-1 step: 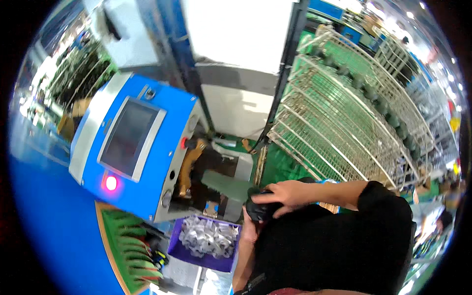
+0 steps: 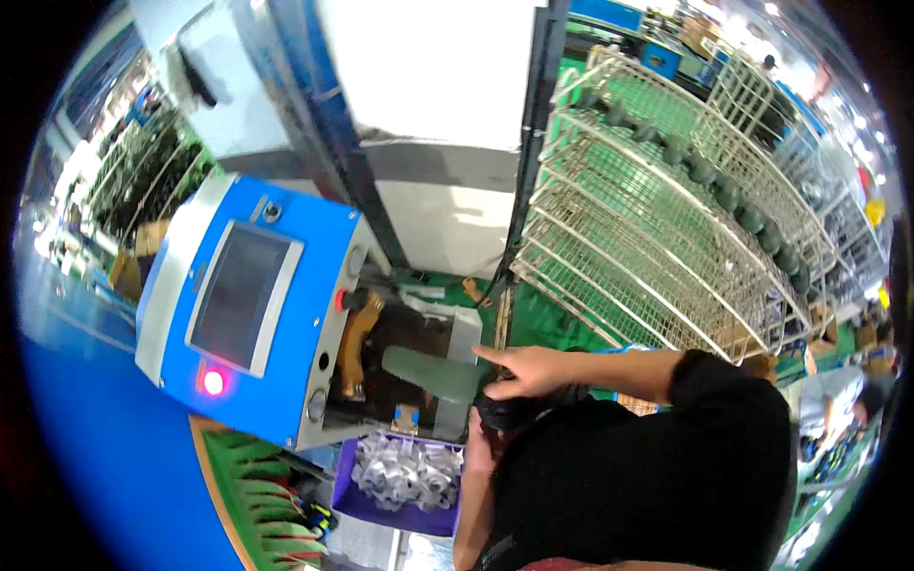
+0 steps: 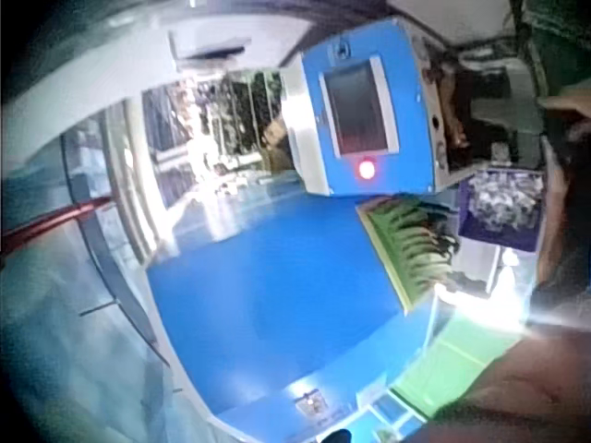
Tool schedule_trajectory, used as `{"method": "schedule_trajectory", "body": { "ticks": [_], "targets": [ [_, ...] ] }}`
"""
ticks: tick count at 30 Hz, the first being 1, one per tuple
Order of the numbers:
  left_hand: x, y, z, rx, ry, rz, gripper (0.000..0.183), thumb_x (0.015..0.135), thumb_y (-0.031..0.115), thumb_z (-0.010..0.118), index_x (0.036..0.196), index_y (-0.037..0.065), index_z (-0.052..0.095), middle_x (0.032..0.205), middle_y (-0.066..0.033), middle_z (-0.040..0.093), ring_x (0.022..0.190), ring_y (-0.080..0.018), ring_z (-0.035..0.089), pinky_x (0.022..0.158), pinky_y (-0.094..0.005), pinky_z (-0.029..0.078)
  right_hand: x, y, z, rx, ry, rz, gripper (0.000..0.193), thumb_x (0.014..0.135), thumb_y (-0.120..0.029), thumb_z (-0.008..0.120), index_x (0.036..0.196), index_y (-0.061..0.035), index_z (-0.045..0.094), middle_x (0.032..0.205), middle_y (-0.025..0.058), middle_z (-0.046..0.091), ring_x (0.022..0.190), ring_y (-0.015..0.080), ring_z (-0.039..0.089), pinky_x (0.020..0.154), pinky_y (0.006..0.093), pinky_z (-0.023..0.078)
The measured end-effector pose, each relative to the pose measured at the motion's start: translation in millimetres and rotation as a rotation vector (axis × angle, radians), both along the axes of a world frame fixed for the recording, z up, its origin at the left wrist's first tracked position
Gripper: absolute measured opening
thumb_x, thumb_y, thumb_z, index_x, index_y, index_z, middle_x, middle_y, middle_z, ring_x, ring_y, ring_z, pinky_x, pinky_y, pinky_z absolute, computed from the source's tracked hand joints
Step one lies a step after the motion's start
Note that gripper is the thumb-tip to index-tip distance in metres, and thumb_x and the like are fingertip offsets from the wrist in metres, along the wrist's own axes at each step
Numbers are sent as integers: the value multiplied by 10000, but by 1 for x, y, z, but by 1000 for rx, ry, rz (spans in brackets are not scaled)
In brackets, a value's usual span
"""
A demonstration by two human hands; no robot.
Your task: The person repeatedly picks up black slippers from a purple bin, places them into a blue machine, and then removes them to place them into a metal wire cart. The task involves continuous handling of slippers between the bin, machine, and cart.
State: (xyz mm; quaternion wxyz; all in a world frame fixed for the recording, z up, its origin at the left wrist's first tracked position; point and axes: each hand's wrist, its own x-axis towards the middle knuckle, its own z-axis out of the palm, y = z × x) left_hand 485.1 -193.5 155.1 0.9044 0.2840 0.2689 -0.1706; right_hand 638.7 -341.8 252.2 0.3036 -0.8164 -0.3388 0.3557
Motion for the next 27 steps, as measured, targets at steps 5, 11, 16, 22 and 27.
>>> {"method": "schedule_trajectory", "body": {
  "ticks": [5, 11, 16, 22, 27],
  "targets": [
    [-26, -1, -18, 511, -31, -289, 636, 1039, 532, 448, 1365, 1, 582, 1299, -112, 625, 1159, -233, 597, 1032, -377, 454, 31, 55, -118, 219, 505, -127, 945, 885, -549, 691, 1515, 89, 394, 1541, 265, 437, 1425, 348, 425, 1167, 403, 356],
    [-48, 14, -101, 360, 51, 41, 718, 1073, 592, 383, 1397, -28, 548, 1335, -130, 593, 1203, -246, 554, 1082, -357, 406, 51, 68, -134, 301, 620, -199, 675, 891, -293, 769, 1426, 53, 548, 1358, 148, 635, 1206, 243, 584, 1040, 375, 455],
    [8, -35, -49, 365, 198, 43, 839, 1038, 685, 378, 1480, -20, 483, 1453, -158, 545, 1287, -282, 533, 1134, -395, 402, 70, 86, -130, 100, 420, 46, 1019, 840, -528, 768, 1557, 62, 347, 1603, 255, 382, 1449, 379, 423, 1140, 441, 400],
    [79, -65, 2, 687, 155, 17, 835, 1008, 701, 435, 1436, -9, 527, 1367, -138, 618, 1231, -278, 591, 1114, -422, 429, 128, -4, -64, 760, 305, 103, 705, 883, -326, 768, 1464, -3, 533, 1275, 181, 692, 1142, 261, 655, 962, 410, 519],
    [105, -79, 18, 622, 120, 165, 706, 1026, 598, 506, 1307, -42, 611, 1245, -136, 670, 1096, -263, 644, 1004, -424, 485, 240, -178, 9, 1017, 495, -428, 545, 958, -365, 704, 1361, -11, 610, 1146, 136, 717, 938, 167, 698, 793, 316, 588]
  ]
}}
